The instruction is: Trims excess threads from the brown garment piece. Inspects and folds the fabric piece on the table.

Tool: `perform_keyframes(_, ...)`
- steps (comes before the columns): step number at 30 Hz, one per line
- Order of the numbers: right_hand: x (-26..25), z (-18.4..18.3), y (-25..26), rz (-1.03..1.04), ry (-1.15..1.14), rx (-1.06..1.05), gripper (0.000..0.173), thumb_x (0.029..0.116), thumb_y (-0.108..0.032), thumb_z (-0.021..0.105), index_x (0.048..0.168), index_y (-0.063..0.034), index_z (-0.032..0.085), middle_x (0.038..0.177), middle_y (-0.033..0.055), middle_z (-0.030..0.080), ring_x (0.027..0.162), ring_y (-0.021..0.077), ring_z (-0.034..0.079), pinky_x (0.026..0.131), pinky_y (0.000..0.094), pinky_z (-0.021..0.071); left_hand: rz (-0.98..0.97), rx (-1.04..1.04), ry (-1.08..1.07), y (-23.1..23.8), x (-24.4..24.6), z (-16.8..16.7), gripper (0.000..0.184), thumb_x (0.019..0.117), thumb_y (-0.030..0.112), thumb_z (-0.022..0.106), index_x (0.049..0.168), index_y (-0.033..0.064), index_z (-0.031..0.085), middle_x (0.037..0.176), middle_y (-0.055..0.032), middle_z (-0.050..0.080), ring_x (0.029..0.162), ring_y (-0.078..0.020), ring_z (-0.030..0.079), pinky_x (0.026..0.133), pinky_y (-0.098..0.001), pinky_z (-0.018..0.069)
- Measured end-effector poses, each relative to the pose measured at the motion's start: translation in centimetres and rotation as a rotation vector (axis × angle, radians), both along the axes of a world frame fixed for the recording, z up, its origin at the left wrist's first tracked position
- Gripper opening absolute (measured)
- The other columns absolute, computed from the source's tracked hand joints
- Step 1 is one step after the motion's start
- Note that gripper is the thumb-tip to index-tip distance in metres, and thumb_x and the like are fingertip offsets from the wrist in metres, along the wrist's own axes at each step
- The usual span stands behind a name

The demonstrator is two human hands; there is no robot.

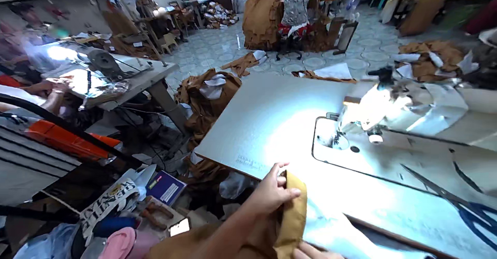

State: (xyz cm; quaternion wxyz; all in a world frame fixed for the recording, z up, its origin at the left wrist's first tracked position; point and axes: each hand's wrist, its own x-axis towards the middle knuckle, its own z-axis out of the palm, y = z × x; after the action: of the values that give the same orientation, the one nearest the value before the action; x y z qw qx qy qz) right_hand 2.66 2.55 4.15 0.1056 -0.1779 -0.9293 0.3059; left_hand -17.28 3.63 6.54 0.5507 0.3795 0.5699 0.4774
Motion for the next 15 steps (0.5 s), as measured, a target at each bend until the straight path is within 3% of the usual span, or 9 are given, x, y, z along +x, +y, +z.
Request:
perform_keyframes(2,0.4,-0.2,-0.5,-0.052,-0.049,-0.047,0.021,0.0890,-0.020,0.075,0.098,-0.0006,0.071,0.092,0.0217,0.070,0.068,0.0393,0.070,0.055,0.0560,0.0553,-0.052,0.036,0.031,0.0,0.5,-0.3,0.067,0.0882,-0.008,0.060,0.150,-0.0060,0.035,0.128,-0.0200,0.062,0.099,-0.0130,0.069,0.086,-0.0299,0.0581)
perform_keyframes(4,1.3,-0.3,0.3,-0.130,0.077,-0.044,0.038,0.0929,-0.038,0.070,0.096,0.0000,0.071,0.083,0.0177,0.068,0.065,0.0326,0.069,0.053,0.0492,0.0550,-0.085,0.048,0.065,-0.2,0.5,-0.6,0.043,0.0903,-0.009,0.058,0.133,-0.0058,0.058,0.126,-0.0152,0.064,0.102,-0.0096,0.066,0.089,-0.0261,0.0555)
perform_keyframes(6,1.9,-0.7,2.0,-0.261,0.222,0.055,0.062,0.1018,-0.059,0.042,0.094,-0.0024,0.068,0.071,0.0086,0.063,0.059,0.0213,0.063,0.051,0.0392,0.0518,-0.116,0.070,0.035,-0.3,0.4,-1.1,0.035,0.0919,-0.008,0.057,0.125,-0.0059,0.065,0.124,-0.0116,0.066,0.104,-0.0066,0.065,0.091,-0.0236,0.0547)
perform_keyframes(8,1.9,-0.5,3.6,-0.431,0.263,0.121,0.080,0.1015,-0.069,0.022,0.097,-0.0025,0.066,0.066,0.0065,0.059,0.054,0.0184,0.059,0.047,0.0374,0.0476,-0.112,0.055,-0.001,-0.5,0.6,-1.1,0.037,0.0912,-0.007,0.060,0.129,-0.0065,0.061,0.125,-0.0123,0.065,0.101,-0.0071,0.067,0.089,-0.0238,0.0565)
perform_keyframes(10,1.9,-0.3,4.8,-0.525,0.275,0.189,0.071,0.1076,-0.058,0.021,0.100,-0.0035,0.066,0.066,0.0055,0.058,0.054,0.0167,0.057,0.045,0.0351,0.0434,-0.091,0.030,-0.021,-0.5,0.9,-0.8,0.044,0.0892,-0.006,0.065,0.133,-0.0057,0.056,0.127,-0.0134,0.063,0.099,-0.0088,0.068,0.086,-0.0245,0.0586)
perform_keyframes(11,1.7,-0.2,5.1,-0.549,0.271,0.238,0.059,0.1087,-0.046,0.027,0.101,-0.0033,0.068,0.068,0.0063,0.062,0.056,0.0175,0.060,0.047,0.0351,0.0439,-0.077,0.027,-0.023,-0.6,1.2,-0.8,0.047,0.0879,-0.007,0.066,0.133,-0.0053,0.055,0.128,-0.0139,0.062,0.099,-0.0096,0.069,0.085,-0.0250,0.0593)
perform_keyframes(13,1.1,-0.1,5.6,-0.560,0.253,0.351,0.042,0.1016,-0.031,0.042,0.100,-0.0031,0.074,0.072,0.0092,0.068,0.058,0.0227,0.064,0.048,0.0387,0.0456,-0.063,0.039,-0.003,-0.7,1.4,-0.7,0.049,0.0864,-0.007,0.067,0.134,-0.0051,0.055,0.129,-0.0144,0.062,0.101,-0.0104,0.069,0.085,-0.0253,0.0593)
perform_keyframes(15,0.4,-0.3,5.9,-0.545,0.239,0.452,0.034,0.0961,-0.027,0.049,0.096,-0.0050,0.075,0.070,0.0091,0.067,0.053,0.0250,0.063,0.043,0.0395,0.0428,-0.070,0.046,0.004,-0.8,1.5,-0.5,0.049,0.0859,-0.008,0.067,0.133,-0.0050,0.056,0.130,-0.0143,0.061,0.102,-0.0107,0.069,0.086,-0.0254,0.0593)
